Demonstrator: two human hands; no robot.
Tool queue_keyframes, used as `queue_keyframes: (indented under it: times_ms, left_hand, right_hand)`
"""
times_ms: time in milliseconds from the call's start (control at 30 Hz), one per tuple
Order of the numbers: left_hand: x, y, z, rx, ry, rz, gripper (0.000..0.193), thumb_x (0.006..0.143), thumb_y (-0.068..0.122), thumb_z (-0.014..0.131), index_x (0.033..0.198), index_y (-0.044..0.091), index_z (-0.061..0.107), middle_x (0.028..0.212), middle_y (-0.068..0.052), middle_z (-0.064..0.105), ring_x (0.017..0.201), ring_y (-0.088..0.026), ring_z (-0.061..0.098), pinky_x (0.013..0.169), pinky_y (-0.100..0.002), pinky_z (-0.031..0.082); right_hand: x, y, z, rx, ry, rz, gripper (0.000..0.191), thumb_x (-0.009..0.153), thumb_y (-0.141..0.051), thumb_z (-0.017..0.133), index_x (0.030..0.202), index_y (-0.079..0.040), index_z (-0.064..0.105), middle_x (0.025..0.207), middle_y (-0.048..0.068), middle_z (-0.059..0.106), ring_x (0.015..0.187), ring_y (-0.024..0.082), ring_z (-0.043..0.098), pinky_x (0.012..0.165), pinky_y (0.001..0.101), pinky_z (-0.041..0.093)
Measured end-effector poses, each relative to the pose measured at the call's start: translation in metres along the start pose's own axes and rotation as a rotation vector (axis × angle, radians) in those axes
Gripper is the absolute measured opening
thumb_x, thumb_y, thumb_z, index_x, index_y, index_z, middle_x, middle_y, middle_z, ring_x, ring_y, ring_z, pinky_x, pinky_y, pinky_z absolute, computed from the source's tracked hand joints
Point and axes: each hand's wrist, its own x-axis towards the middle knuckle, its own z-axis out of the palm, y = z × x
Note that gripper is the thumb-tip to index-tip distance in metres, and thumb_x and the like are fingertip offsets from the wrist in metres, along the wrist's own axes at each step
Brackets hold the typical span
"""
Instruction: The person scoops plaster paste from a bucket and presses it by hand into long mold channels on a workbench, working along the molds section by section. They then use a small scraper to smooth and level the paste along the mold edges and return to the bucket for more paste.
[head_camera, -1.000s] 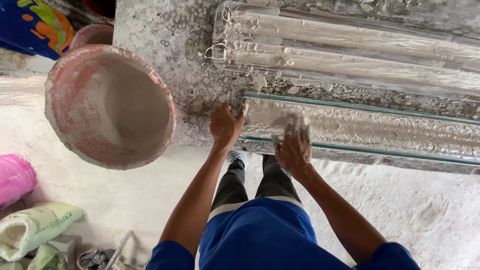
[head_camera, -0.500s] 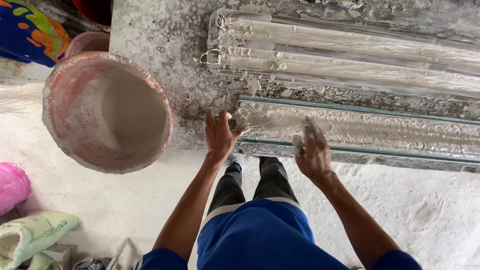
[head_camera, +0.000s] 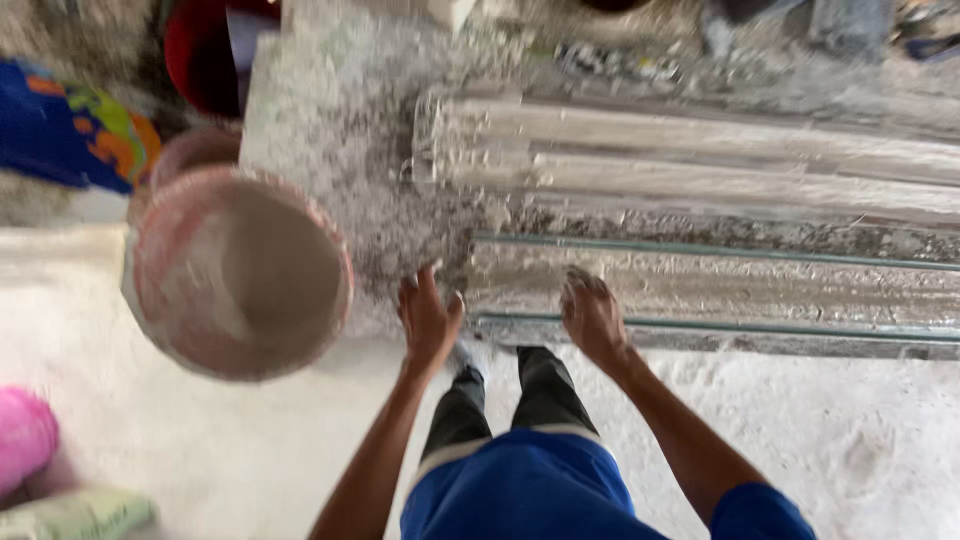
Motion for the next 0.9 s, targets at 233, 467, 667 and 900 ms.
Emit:
queue_keyframes:
  times_ms: [233,467,667,900]
  left_hand:
    - [-0.018,0.094,0.000,-0.092,-0.112,0.276,0.093,0.067,0.023,0.094,0.144,0.007,0.042,0.140,-0.027,0.050,0.129,-0.049,0.045,0.102,-0.062,0.038]
    - [0.012,0.133,0.012,-0.081,-0.095,0.165,0.087,0.071,0.016,0.088,0.147,0.010,0.046,0.133,-0.024,0.057,0.124,-0.044,0.054,0.102,-0.054,0.045]
    - [0.021,0.145,0.054,0.022,-0.147,0.198,0.069,0.083,0.023,0.081,0.142,0.005,0.050,0.134,-0.023,0.055,0.126,-0.044,0.052,0.098,-0.055,0.046]
    - [0.017,0.245,0.169,0.016,-0.123,0.102,0.056,0.086,0.025,0.079,0.135,0.007,0.058,0.131,-0.020,0.061,0.122,-0.039,0.058,0.100,-0.051,0.049]
  right_hand:
    - [-0.001,-0.022,0.008,0.108,-0.264,0.437,0.019,0.092,-0.014,0.076,0.104,0.000,0.071,0.101,0.024,0.072,0.097,0.047,0.067,0.078,0.0523,0.054]
    - [-0.024,0.004,-0.070,0.610,0.272,0.352,0.015,0.090,-0.003,0.064,0.104,-0.001,0.069,0.098,0.016,0.071,0.089,0.040,0.065,0.074,0.0411,0.055]
    - [-0.020,0.136,-0.121,0.027,0.055,0.126,0.031,0.082,-0.015,0.073,0.110,-0.003,0.072,0.104,0.021,0.072,0.089,0.041,0.068,0.076,0.0499,0.056]
    - [0.145,0.366,-0.199,1.210,0.546,0.906,0.020,0.098,-0.015,0.073,0.092,-0.003,0.059,0.073,0.010,0.058,0.062,0.021,0.053,0.048,0.0326,0.040]
